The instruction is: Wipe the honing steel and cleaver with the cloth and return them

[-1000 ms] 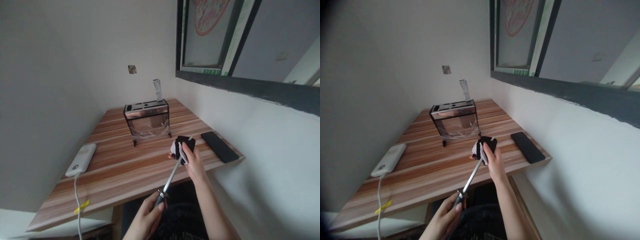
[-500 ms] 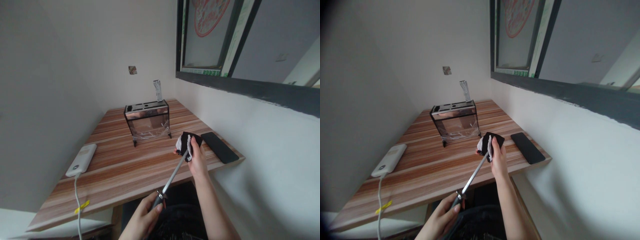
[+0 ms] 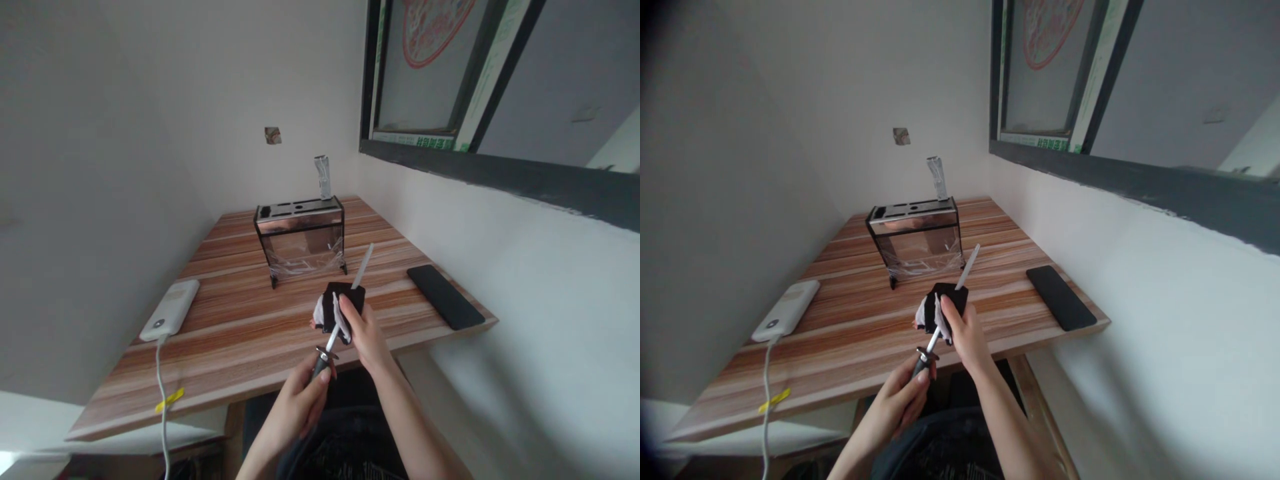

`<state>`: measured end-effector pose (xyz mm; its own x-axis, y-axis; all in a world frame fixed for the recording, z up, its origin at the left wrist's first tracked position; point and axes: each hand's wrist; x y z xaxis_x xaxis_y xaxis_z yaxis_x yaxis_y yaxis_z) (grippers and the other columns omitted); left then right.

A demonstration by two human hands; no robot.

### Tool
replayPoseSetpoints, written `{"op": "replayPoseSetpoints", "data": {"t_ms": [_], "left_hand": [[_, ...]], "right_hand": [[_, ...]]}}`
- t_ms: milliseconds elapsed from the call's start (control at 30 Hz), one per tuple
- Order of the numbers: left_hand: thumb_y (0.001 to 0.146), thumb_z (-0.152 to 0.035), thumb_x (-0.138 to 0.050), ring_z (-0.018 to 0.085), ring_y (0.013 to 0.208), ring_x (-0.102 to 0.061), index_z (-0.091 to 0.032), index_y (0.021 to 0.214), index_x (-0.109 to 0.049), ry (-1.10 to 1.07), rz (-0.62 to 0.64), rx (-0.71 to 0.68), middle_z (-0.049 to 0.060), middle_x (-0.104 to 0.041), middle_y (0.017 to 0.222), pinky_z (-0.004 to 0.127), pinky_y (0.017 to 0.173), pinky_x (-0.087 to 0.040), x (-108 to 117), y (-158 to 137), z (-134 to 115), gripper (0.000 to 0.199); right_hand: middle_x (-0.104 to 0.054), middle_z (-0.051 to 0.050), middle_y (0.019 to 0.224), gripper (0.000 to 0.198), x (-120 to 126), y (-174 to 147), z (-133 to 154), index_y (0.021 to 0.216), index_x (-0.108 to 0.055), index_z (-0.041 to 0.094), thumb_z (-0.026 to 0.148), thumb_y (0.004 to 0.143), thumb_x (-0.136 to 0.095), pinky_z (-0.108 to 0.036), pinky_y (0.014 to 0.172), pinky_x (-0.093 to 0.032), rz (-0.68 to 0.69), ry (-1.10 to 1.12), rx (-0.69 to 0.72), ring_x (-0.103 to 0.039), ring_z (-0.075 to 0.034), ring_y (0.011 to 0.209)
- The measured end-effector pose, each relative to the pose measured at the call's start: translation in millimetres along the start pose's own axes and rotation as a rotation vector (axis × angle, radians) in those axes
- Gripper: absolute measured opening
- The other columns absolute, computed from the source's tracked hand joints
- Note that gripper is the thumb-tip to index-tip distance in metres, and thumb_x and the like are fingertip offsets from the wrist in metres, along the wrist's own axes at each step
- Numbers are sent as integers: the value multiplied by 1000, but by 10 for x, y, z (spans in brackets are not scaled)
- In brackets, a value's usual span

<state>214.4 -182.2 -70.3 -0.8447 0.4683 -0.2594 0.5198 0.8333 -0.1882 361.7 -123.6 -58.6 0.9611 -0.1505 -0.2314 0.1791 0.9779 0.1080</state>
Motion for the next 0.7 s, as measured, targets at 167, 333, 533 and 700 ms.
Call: {"op": "replayPoseSetpoints", "data": {"t_ms": [167,333,533,700], "left_hand": [[85,-50,-54,2,28,-14,-17,87,-47,-60,-58,-57,-14,-28,39,15,29,-10,-25,60,-93,33],[87,-47,-53,2,30,-19,-18,83,-46,8,-102,-99,-13,-32,40,15,30,-12,26,104,-62,31],[87,-47,-52,2,30,-20,-18,77,-44,47,-94,-87,-12,-32,40,15,31,-13,26,97,-24,32],[86,-49,-52,2,30,-18,-18,74,-44,50,-92,-63,-13,-31,39,16,31,-12,25,90,-4,35]], "right_hand": [[-61,-3,64,42,-70,-84,125,78,-66,14,56,78,-59,-24,58,-46,233,-148,-49,-57,-15,62],[-63,-3,72,35,-82,-77,185,87,-68,15,49,79,-62,-26,68,-48,489,-52,26,-58,-16,70],[-66,-6,80,32,-60,-70,170,91,-67,15,43,76,-68,-27,70,-49,502,32,0,-61,-18,75],[-68,-6,79,32,-82,-86,159,89,-68,14,41,73,-71,-27,66,-49,489,93,-57,-63,-19,75]]}}
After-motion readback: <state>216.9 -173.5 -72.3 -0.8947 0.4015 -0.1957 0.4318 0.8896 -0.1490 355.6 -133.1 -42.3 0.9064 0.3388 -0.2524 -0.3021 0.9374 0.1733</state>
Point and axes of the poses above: each hand's wrist, its own y-axis towards the middle knuckle, its own x-axis out of the back of the hand, z = x × y
